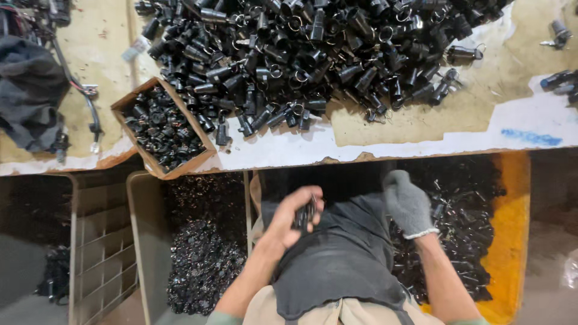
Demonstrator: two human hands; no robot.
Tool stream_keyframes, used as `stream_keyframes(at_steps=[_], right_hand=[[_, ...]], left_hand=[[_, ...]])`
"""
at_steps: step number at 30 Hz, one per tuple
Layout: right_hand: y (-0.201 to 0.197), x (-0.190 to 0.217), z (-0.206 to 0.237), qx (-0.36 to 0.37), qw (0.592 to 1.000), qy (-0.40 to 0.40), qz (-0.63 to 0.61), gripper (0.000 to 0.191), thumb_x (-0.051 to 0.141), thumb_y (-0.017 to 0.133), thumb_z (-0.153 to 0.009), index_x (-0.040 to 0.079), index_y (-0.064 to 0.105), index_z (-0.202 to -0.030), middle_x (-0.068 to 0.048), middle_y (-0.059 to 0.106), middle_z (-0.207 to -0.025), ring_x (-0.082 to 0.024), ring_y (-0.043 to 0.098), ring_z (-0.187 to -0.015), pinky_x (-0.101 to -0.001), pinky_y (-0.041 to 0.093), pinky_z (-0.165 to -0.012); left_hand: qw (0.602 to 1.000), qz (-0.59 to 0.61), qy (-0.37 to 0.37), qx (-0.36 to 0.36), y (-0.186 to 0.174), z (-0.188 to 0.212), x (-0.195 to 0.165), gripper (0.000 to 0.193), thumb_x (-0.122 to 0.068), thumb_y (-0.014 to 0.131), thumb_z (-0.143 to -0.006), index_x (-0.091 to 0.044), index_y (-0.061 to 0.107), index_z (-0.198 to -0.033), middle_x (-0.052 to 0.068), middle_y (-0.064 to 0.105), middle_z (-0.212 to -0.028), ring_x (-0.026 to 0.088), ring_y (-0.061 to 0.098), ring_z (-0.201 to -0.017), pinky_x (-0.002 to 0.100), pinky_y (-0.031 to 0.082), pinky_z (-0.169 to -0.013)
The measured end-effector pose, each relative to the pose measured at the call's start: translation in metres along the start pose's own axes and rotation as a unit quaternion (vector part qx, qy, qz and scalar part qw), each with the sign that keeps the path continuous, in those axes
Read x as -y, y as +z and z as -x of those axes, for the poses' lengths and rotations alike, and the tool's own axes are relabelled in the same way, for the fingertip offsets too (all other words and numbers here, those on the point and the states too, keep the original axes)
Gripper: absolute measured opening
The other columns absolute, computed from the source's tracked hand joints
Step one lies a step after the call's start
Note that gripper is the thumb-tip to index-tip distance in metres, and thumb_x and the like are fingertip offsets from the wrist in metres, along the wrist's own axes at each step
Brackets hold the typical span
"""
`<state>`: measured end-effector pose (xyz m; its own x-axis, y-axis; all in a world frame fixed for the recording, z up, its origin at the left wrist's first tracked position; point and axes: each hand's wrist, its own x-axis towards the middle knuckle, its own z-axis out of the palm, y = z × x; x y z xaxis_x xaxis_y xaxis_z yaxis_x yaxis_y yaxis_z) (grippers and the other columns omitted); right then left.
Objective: The person picks black plastic connector housings one at a time from a large pile on the workbench, briefly turns and checks each piece in both hands, and drops it into a bin below the bench, occasionally reaching into the bins to redistribute pieces.
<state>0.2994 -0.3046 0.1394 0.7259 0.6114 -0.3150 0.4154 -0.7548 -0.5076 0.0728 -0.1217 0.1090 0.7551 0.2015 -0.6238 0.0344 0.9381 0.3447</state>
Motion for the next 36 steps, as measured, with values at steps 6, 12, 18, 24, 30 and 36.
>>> stream_keyframes(at_steps=[6,12,18,24,30,36], right_hand=[[-0.03,0.045,-0.013,-0.219,0.959,-0.179,0.028,0.015,0.014,0.068,-0.099,0.006,0.068,-0.112,-0.018,0.07,-0.103,-0.04,0.067,-0.096,-0.0471,0.053,-0.082],[-0.012,0.163,-0.091,-0.161,0.904,-0.387,0.082,0.028,0.016,0.07,-0.091,0.008,0.066,-0.117,-0.011,0.066,-0.099,-0.033,0.065,-0.085,-0.0465,0.051,-0.071],[-0.011,0.172,-0.098,-0.139,0.902,-0.408,0.013,0.022,0.015,0.077,-0.087,0.009,0.065,-0.104,-0.01,0.064,-0.093,-0.03,0.063,-0.086,-0.0423,0.05,-0.075],[-0.019,0.132,-0.072,-0.101,0.877,-0.315,-0.349,0.021,-0.002,0.067,-0.09,0.005,0.056,-0.107,-0.004,0.058,-0.107,-0.011,0.057,-0.097,-0.0266,0.051,-0.089],[0.017,0.112,-0.012,-0.018,0.961,-0.216,-0.172,0.03,0.017,0.082,-0.084,0.009,0.055,-0.094,-0.008,0.063,-0.073,-0.021,0.064,-0.062,-0.0354,0.052,-0.06],[0.044,0.106,0.011,-0.013,0.951,-0.29,-0.109,0.041,0.006,0.072,-0.077,0.005,0.053,-0.113,-0.019,0.068,-0.087,-0.043,0.067,-0.08,-0.0506,0.051,-0.064]], left_hand=[[0.998,0.001,0.035,-0.043,-0.012,-0.006,0.02,0.033,-0.025,0.06,-0.102,-0.006,0.064,-0.128,0.006,0.067,-0.091,0.014,0.064,-0.066,0.025,0.049,-0.05],[0.999,-0.013,0.031,0.012,0.012,0.003,-0.01,0.034,-0.025,0.061,-0.097,-0.006,0.065,-0.126,0.01,0.071,-0.098,0.017,0.07,-0.071,0.025,0.052,-0.049],[0.993,0.094,0.051,0.052,-0.011,0.03,-0.006,0.025,-0.018,0.066,-0.096,-0.007,0.064,-0.119,0.011,0.069,-0.102,0.02,0.07,-0.077,0.025,0.052,-0.054],[0.987,0.122,-0.02,0.104,-0.01,0.024,0.01,0.024,-0.019,0.067,-0.097,-0.008,0.064,-0.118,0.011,0.068,-0.097,0.019,0.067,-0.071,0.025,0.05,-0.051],[0.972,-0.154,0.166,0.06,0.02,0.022,-0.039,0.021,-0.003,0.077,-0.09,-0.005,0.066,-0.108,0.007,0.07,-0.096,0.016,0.064,-0.073,0.027,0.05,-0.055],[0.779,-0.512,0.36,0.045,0.064,0.028,-0.063,0.02,-0.006,0.078,-0.088,-0.003,0.071,-0.106,0.005,0.074,-0.099,0.016,0.071,-0.091,0.028,0.056,-0.085]])
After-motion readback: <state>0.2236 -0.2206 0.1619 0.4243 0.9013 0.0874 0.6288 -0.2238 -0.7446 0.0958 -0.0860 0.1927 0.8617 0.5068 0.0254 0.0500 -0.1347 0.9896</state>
